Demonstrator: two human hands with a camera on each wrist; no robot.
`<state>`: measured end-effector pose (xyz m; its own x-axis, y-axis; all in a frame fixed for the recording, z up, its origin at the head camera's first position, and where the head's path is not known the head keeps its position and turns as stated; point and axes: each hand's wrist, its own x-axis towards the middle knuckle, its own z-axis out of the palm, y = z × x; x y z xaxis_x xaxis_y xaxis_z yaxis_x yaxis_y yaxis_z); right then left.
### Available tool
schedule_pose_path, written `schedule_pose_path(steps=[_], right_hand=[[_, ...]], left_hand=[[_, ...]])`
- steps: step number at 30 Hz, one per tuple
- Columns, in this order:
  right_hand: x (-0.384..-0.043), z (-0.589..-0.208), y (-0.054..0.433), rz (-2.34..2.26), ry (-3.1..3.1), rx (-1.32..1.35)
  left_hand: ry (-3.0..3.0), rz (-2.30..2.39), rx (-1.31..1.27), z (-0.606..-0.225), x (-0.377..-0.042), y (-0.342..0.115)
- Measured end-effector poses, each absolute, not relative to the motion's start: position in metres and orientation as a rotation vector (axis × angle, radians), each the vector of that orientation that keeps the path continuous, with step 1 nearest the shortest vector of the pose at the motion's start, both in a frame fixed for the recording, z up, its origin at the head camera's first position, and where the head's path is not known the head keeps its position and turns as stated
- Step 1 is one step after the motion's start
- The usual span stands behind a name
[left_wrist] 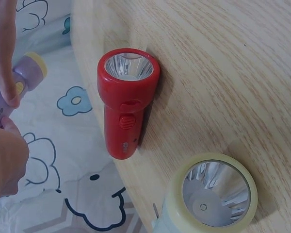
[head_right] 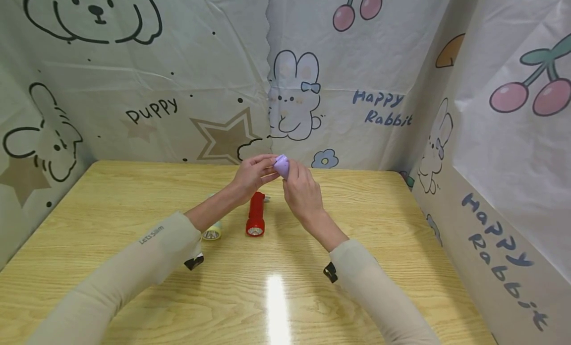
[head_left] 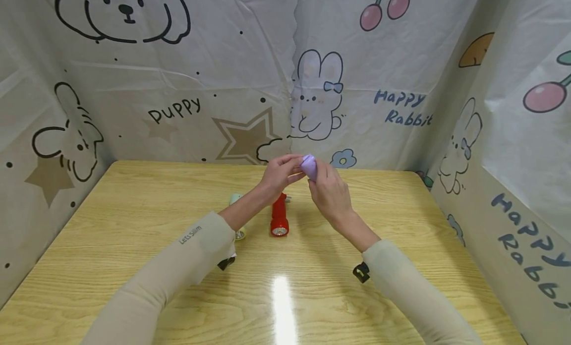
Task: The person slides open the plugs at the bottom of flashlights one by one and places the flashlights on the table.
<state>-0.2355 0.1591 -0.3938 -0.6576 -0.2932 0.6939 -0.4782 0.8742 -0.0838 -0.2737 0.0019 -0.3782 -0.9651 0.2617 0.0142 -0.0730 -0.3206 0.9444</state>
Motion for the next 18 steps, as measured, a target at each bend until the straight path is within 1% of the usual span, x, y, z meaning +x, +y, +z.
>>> schedule_pose_path(steps=[18], right_hand=[[-0.2327, -0.3908, 0.1562, 0.333, -2.325, 0.554]], left_hand=[[1.704, 2.359, 0.303, -0.3782, -0.2755, -0.0032]])
